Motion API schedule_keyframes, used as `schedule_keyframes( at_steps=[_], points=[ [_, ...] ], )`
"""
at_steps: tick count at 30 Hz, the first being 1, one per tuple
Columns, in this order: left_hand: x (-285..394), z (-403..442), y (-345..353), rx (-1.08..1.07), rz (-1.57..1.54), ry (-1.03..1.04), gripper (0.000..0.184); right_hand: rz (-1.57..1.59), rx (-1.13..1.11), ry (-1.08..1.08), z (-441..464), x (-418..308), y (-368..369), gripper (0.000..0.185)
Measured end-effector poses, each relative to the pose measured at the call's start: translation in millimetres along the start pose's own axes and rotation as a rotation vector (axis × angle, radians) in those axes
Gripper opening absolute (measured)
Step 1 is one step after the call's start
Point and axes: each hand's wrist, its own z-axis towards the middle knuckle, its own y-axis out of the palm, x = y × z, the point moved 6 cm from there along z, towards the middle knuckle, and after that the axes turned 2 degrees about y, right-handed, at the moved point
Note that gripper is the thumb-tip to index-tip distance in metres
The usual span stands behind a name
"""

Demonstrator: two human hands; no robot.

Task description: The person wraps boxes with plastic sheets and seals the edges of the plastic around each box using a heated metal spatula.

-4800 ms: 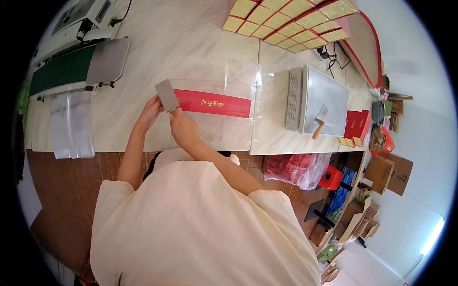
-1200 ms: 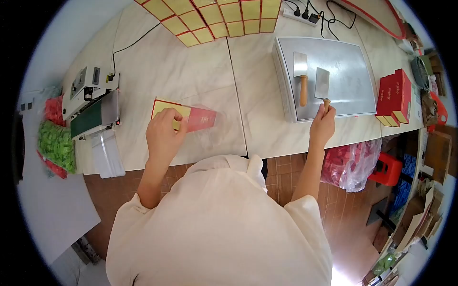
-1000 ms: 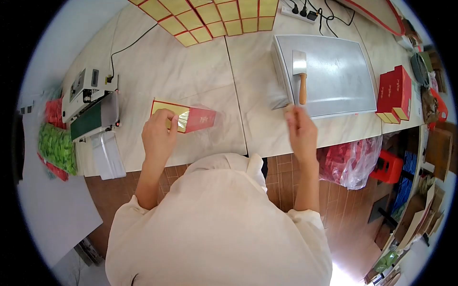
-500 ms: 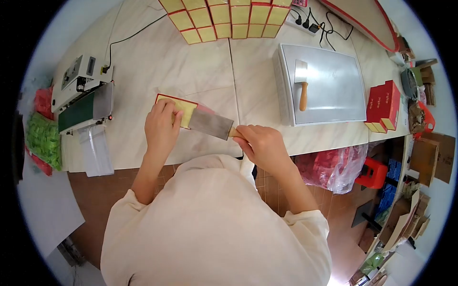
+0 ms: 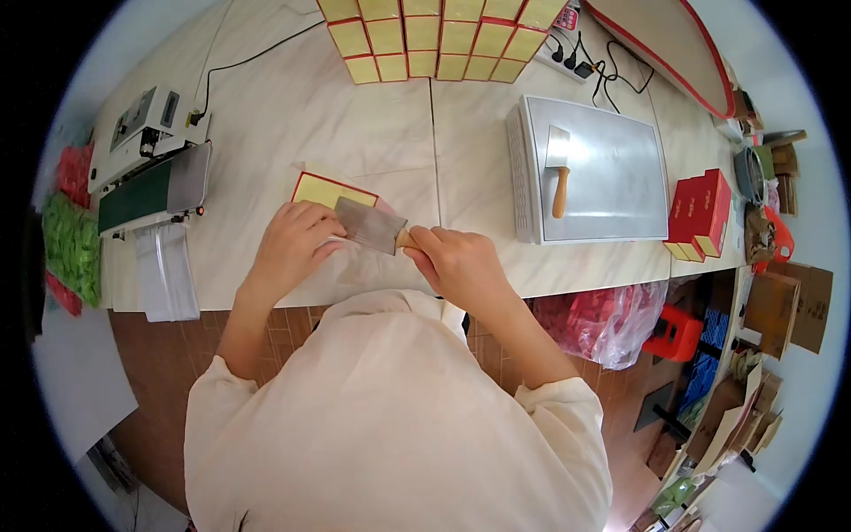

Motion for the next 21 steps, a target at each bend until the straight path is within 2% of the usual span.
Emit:
schedule_keyframes(
  at_steps=[6,15,21],
  points=[
    [-17,4,-16,0.022,-0.058,0.036,0.012,-0.003,0.016,-0.033,2,2,4,0.016],
    [-23,18,-9,0.112,-0.024,0.067,0.018,-0.085,0.01,-0.1,0,-1,3,0.019],
    [-22,17,-5,0.121,0.038,0.009,0.022,-0.098,0.031,-0.132,-3,-6,3,0.019]
  ],
)
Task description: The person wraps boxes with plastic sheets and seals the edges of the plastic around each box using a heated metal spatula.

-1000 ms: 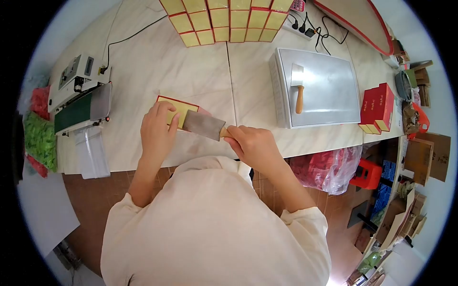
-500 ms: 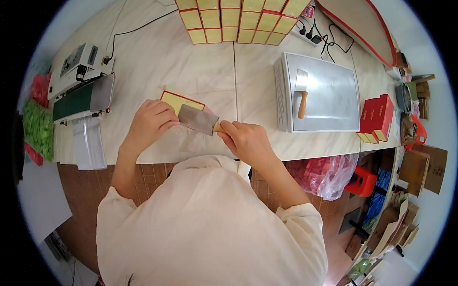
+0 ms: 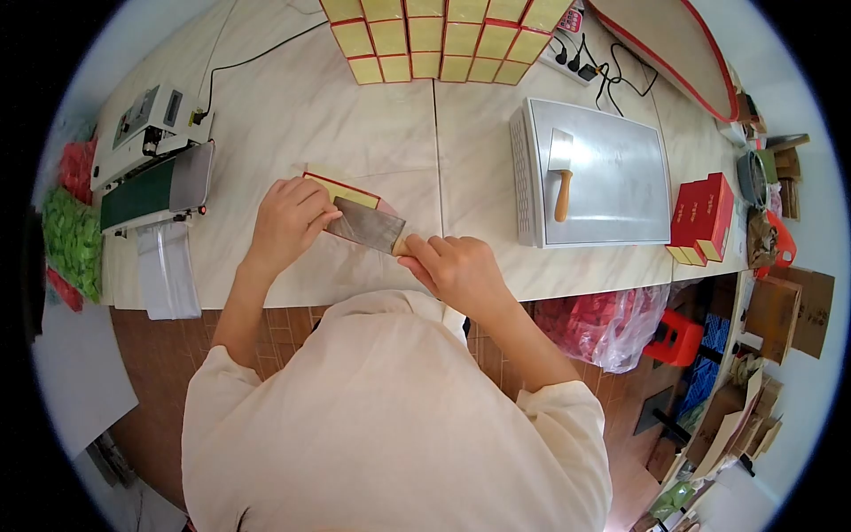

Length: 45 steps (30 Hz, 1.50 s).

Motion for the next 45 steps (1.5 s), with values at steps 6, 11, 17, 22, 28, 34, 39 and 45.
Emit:
schedule_keyframes(
  at_steps=[6,11,17,22,28,34,39,45],
  points=[
    [-2,-3,-6,0.076,-0.043,0.016,0.02,0.022,0.057,0.04,-10,5,-20,0.019],
    [-1,-3,-4,0.053,-0.041,0.035,0.014,0.021,-0.02,0.138,-30,18,-37,0.018],
    [-5,4,8,0.006,0.012,0.072,0.009,0.225,-0.002,0.199,-25,8,-24,0.017],
    [-7,5,11,0.016,0.042,0.077,0.008,0.248,0.014,0.177,-14,3,-9,0.017],
    [-9,6,13,0.047,0.074,0.051,0.01,0.178,0.037,0.164,-8,7,-5,0.017],
    [-10,6,13,0.063,0.13,0.06,0.011,0.132,0.061,0.165,-1,12,-6,0.015],
    [-9,8,9,0.06,0.142,0.064,0.011,0.116,0.06,0.177,6,19,-7,0.016],
    [-1,26,-3,0.122,0.021,-0.007,0.011,0.097,0.045,0.168,10,21,-5,0.017]
  ],
)
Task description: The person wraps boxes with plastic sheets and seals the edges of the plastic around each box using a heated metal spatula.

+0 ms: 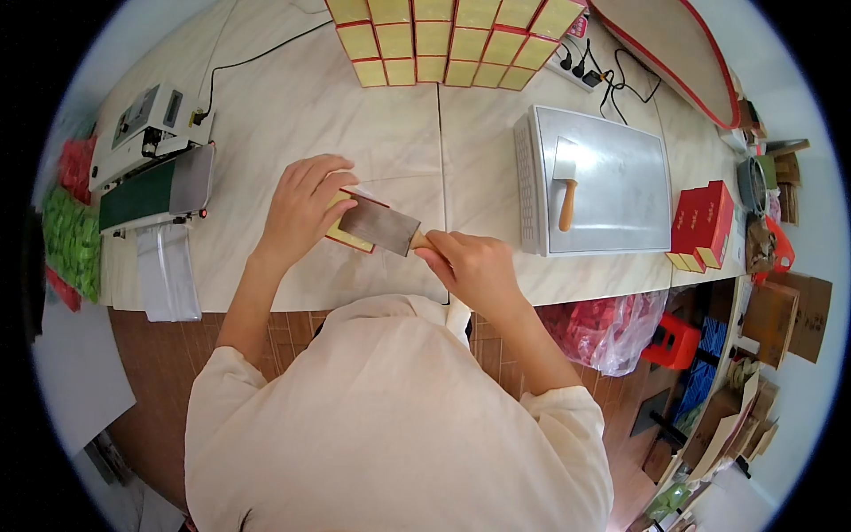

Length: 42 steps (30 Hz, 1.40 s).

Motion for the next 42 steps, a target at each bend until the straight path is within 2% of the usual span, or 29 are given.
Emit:
schedule_keyframes(
  at_steps=[3,6,8,17,24,26,27,29,30,31,33,34,36,37,39,40,42],
  points=[
    [0,8,5,0.008,0.01,0.046,0.01,0.002,-0.006,0.007,1,-1,2,0.017],
    [-5,5,15,-0.122,-0.029,0.112,0.01,-0.01,-0.006,0.018,2,0,1,0.018],
    [-7,2,17,-0.189,-0.066,0.061,0.009,-0.025,-0.012,0.027,3,1,1,0.019],
    [-2,-10,17,-0.178,-0.018,0.19,0.008,-0.094,-0.062,0.093,10,1,-2,0.017],
    [-3,-18,12,-0.191,-0.052,0.153,0.005,-0.029,-0.084,0.074,7,1,0,0.02],
    [-11,-19,1,-0.139,-0.026,0.022,0.026,-0.028,-0.09,0.057,5,2,-1,0.024],
    [-15,-23,-2,-0.132,-0.021,0.014,0.026,0.022,-0.091,0.083,2,4,-5,0.024],
    [-37,-41,-16,0.02,-0.013,-0.187,0.055,0.079,-0.107,0.103,-10,6,-12,0.024],
    [-51,-58,-13,-0.035,-0.079,-0.277,0.07,0.168,-0.061,0.24,-18,15,-20,0.025],
    [-56,-69,-11,-0.033,-0.08,-0.284,0.07,0.254,-0.013,0.38,-25,28,-28,0.025],
    [-75,-93,2,0.073,-0.545,-0.519,0.078,0.136,0.051,0.62,-46,64,-48,0.025],
    [-80,-104,13,0.071,-0.553,-0.517,0.078,0.13,0.173,0.686,-55,85,-59,0.026],
    [-94,-127,50,-0.027,-0.949,-0.716,0.092,0.113,0.35,0.864,-76,140,-72,0.03],
    [-93,-126,52,-0.033,-0.962,-0.702,0.092,0.102,0.406,0.979,-91,171,-75,0.033],
    [-85,-115,64,-0.149,-0.815,-0.592,0.1,-0.028,0.49,1.0,-123,232,-72,0.036],
    [-85,-110,68,-0.15,-0.839,-0.573,0.1,-0.141,0.555,1.018,-139,252,-77,0.04],
    [-88,-104,78,-0.213,-0.936,-0.632,0.099,-0.278,0.506,1.136,-154,270,-75,0.043]
  ],
)
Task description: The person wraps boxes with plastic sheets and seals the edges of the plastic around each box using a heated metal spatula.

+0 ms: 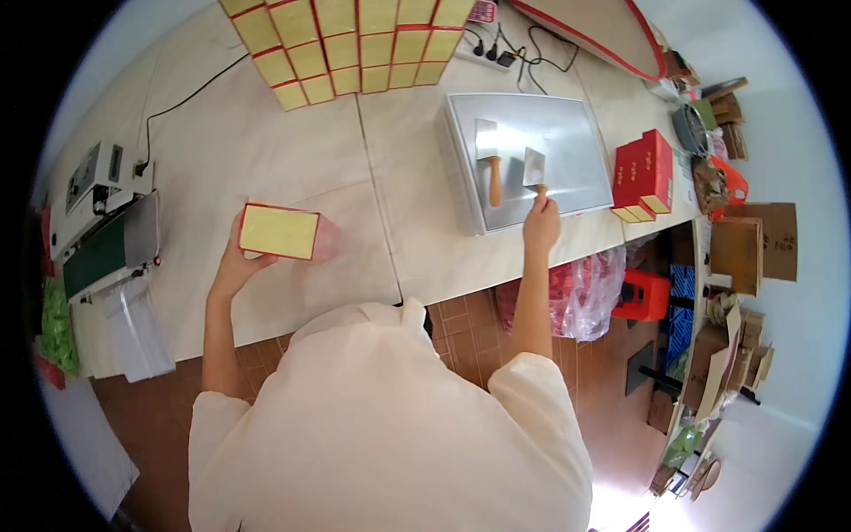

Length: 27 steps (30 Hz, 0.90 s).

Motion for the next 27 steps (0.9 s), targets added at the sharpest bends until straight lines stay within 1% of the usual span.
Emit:
schedule_keyframes(
  at_steps=[1,3,4,5,6,7,8,9,11,12,13,14,15,16,17,19,20,21,22,23,24,25,27],
  points=[
    [1,6,6,-0.009,-0.005,0.008,0.099,-0.037,-0.003,0.032,3,10,5,0.043],
    [9,15,6,0.02,0.063,0.176,0.09,-0.049,0.009,0.048,6,23,14,0.044],
    [7,18,10,0.027,0.073,0.171,0.09,-0.06,0.008,0.061,5,25,20,0.044],
    [2,23,16,0.082,0.014,0.135,0.088,-0.05,-0.006,0.058,6,27,24,0.044],
    [1,27,22,0.14,-0.043,0.1,0.086,-0.034,-0.031,0.095,6,30,28,0.045],
    [7,31,30,0.15,-0.03,0.095,0.086,-0.018,-0.056,0.133,3,33,34,0.046],
    [16,35,39,0.221,-0.004,0.111,0.085,0.004,-0.033,0.157,-12,10,22,0.04],
    [23,37,47,0.289,0.019,0.128,0.085,0.011,-0.04,0.156,-22,5,27,0.04],
    [26,40,66,0.335,0.031,0.114,0.085,-0.179,0.398,-0.317,-44,-31,9,0.037],
    [28,40,76,0.376,0.037,0.1,0.085,-0.06,0.343,-0.44,-52,-39,16,0.038],
    [34,39,90,0.376,0.036,0.1,0.085,0.099,0.187,-0.408,-70,-56,20,0.039],
    [40,35,102,0.43,0.072,0.099,0.085,0.256,0.031,-0.369,-95,-78,27,0.04],
    [45,31,109,0.481,0.109,0.098,0.085,0.451,-0.177,-0.312,-119,-93,46,0.047],
    [39,28,120,0.467,0.087,0.154,0.081,0.556,-0.363,-0.358,-146,-108,62,0.058],
    [34,22,131,0.459,0.088,0.155,0.081,0.71,-0.445,-0.413,-172,-126,74,0.074],
    [38,10,155,0.408,0.189,0.343,0.08,0.965,-0.573,-0.242,-211,-160,71,0.087],
    [42,4,160,0.423,0.208,0.512,0.075,0.966,-0.579,-0.241,-218,-167,66,0.087],
    [42,-4,155,0.427,0.213,0.506,0.075,1.022,-0.59,-0.128,-222,-167,65,0.089],
    [42,-11,155,0.302,0.335,0.5,0.072,1.075,-0.599,-0.015,-225,-166,67,0.091],
    [42,-18,156,0.176,0.453,0.493,0.069,1.075,-0.605,-0.018,-224,-165,69,0.091],
    [35,-22,152,0.148,0.413,0.384,0.054,0.929,-0.533,-0.113,-220,-162,66,0.085],
    [34,-21,147,0.156,0.41,0.381,0.054,0.78,-0.461,-0.208,-215,-160,62,0.079],
    [20,-14,116,0.45,-0.015,0.215,0.043,0.765,-0.5,-0.254,-214,-165,62,0.079]
  ],
)
